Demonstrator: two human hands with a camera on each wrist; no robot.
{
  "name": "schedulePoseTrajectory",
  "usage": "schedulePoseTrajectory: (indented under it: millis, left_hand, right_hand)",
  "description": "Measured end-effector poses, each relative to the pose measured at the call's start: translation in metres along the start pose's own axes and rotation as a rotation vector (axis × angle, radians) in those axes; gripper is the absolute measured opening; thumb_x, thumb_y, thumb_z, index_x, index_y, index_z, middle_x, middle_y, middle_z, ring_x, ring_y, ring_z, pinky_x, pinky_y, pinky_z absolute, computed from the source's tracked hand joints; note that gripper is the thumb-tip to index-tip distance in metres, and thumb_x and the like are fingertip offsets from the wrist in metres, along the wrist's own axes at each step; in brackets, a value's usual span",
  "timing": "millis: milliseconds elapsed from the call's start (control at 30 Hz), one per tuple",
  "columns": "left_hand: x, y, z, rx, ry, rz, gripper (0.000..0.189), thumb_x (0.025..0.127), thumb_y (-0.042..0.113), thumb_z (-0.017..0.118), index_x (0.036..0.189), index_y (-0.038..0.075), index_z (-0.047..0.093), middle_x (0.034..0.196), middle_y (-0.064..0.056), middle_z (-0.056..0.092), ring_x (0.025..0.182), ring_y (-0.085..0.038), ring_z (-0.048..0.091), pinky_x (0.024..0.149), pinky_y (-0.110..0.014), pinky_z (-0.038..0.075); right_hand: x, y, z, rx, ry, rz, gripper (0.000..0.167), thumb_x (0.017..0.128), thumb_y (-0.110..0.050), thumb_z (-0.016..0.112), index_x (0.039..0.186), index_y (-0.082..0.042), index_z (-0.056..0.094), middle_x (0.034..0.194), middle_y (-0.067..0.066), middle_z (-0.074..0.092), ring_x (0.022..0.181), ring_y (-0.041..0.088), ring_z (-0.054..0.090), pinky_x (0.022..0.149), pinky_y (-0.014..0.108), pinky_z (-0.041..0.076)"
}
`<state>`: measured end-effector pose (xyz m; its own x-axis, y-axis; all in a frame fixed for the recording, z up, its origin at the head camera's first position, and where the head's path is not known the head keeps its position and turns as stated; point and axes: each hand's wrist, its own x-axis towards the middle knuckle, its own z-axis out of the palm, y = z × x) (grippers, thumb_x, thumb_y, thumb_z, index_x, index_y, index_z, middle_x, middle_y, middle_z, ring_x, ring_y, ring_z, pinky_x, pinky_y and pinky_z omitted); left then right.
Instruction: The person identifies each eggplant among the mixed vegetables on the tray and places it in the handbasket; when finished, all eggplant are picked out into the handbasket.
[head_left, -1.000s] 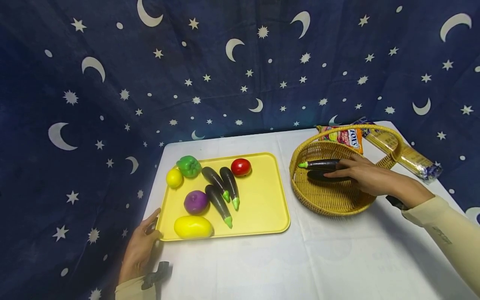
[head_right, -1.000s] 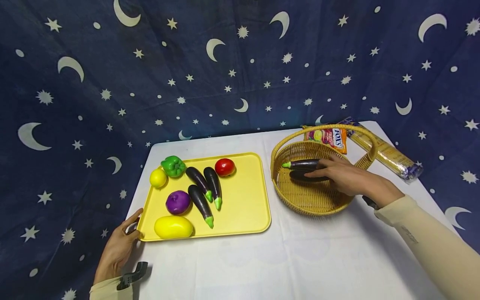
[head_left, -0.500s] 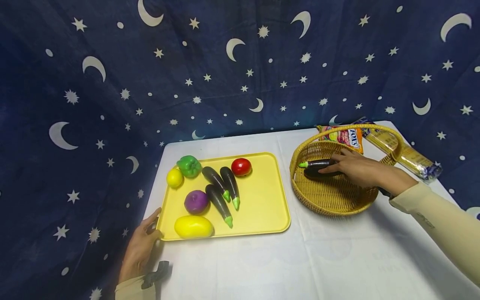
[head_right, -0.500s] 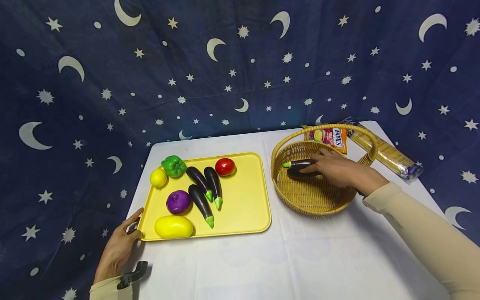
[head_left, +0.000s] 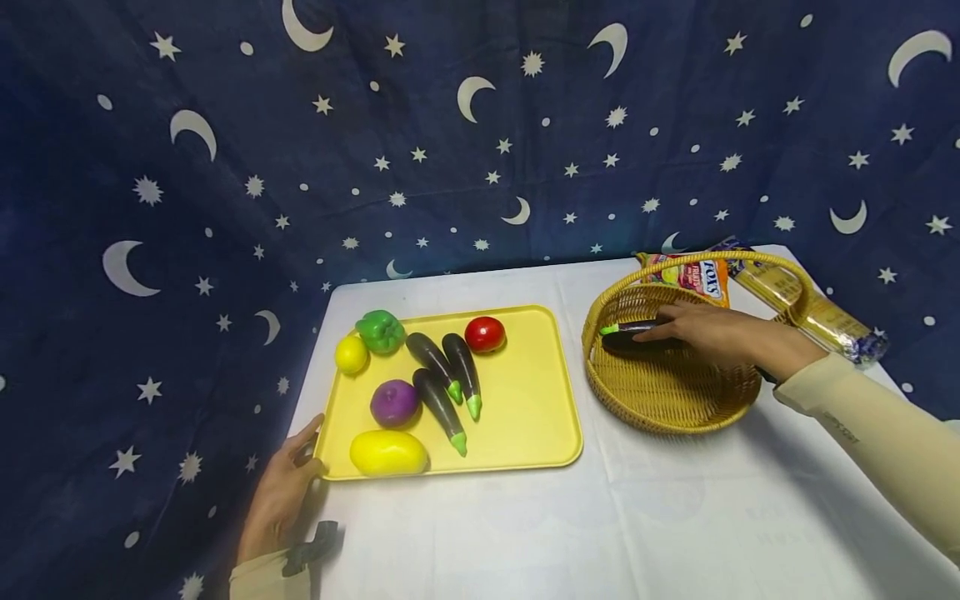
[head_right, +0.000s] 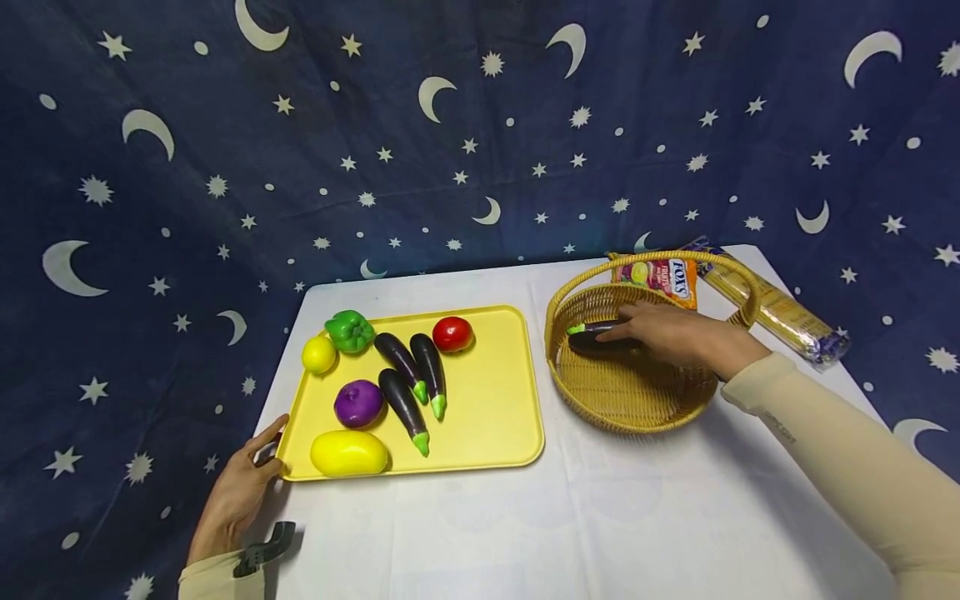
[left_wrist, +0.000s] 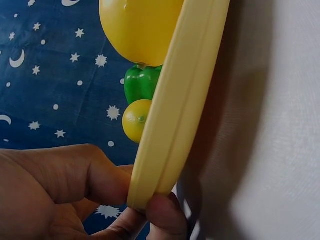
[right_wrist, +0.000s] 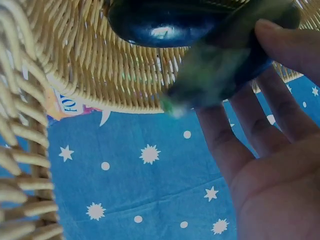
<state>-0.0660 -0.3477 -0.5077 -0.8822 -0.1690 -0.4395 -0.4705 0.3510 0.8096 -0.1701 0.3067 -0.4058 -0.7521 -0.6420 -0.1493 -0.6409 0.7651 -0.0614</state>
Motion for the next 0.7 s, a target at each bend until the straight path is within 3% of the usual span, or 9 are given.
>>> schedulePoseTrajectory:
  millis: [100, 233, 300, 367, 467, 700]
  left_hand:
    - [0.000, 0.000, 0.000, 0.019, -0.012, -0.001, 0.092, 0.092, -0.010, 0.048, 0.170, 0.032, 0.024, 0.182, -0.012, 0.005, 0.162, -0.048, 0.026, 0.128, -0.058, 0.034]
    - [-0.001, 0.000, -0.001, 0.043, -0.011, -0.006, 0.092, 0.092, -0.009, 0.049, 0.170, 0.032, 0.025, 0.182, -0.011, 0.008, 0.160, -0.044, 0.033, 0.112, -0.029, 0.048]
    - [-0.001, 0.000, -0.001, 0.049, -0.009, -0.007, 0.092, 0.092, -0.009, 0.049, 0.170, 0.033, 0.025, 0.182, -0.011, 0.008, 0.160, -0.043, 0.034, 0.110, -0.026, 0.048]
    - [0.000, 0.001, -0.001, 0.039, -0.010, -0.007, 0.092, 0.092, -0.010, 0.049, 0.170, 0.033, 0.025, 0.182, -0.011, 0.007, 0.161, -0.045, 0.031, 0.117, -0.035, 0.048]
    - [0.000, 0.003, -0.001, 0.021, -0.009, -0.001, 0.093, 0.092, -0.011, 0.049, 0.170, 0.032, 0.025, 0.182, -0.012, 0.004, 0.162, -0.048, 0.027, 0.127, -0.057, 0.035]
    - [0.001, 0.002, -0.002, 0.066, -0.009, -0.004, 0.093, 0.090, -0.009, 0.051, 0.170, 0.033, 0.026, 0.181, -0.017, 0.007, 0.162, -0.050, 0.024, 0.129, -0.063, 0.029]
  right_hand:
    - [0.001, 0.001, 0.003, 0.004, -0.005, 0.008, 0.075, 0.087, 0.021, 0.060, 0.142, -0.029, 0.070, 0.121, 0.013, 0.067, 0.106, 0.028, 0.065, 0.089, 0.049, 0.058]
    - [0.003, 0.005, 0.008, 0.017, 0.012, 0.007, 0.075, 0.087, 0.021, 0.060, 0.142, -0.029, 0.069, 0.112, 0.005, 0.064, 0.094, 0.020, 0.060, 0.079, 0.042, 0.055]
    - [0.003, 0.007, 0.011, 0.030, 0.023, 0.007, 0.073, 0.087, 0.019, 0.062, 0.143, -0.028, 0.067, 0.117, 0.003, 0.066, 0.097, 0.019, 0.062, 0.079, 0.042, 0.056]
    - [0.004, 0.009, 0.015, 0.051, 0.027, 0.009, 0.070, 0.088, 0.016, 0.064, 0.143, -0.027, 0.066, 0.119, 0.001, 0.067, 0.098, 0.019, 0.064, 0.078, 0.043, 0.057]
    - [0.004, 0.010, 0.018, 0.070, 0.032, 0.032, 0.064, 0.091, 0.010, 0.065, 0.144, -0.026, 0.064, 0.125, 0.003, 0.069, 0.105, 0.024, 0.068, 0.083, 0.049, 0.059]
    - [0.008, 0.011, 0.029, 0.063, 0.021, 0.039, 0.060, 0.092, 0.014, 0.061, 0.147, -0.011, 0.060, 0.139, 0.019, 0.066, 0.124, 0.040, 0.067, 0.100, 0.061, 0.057]
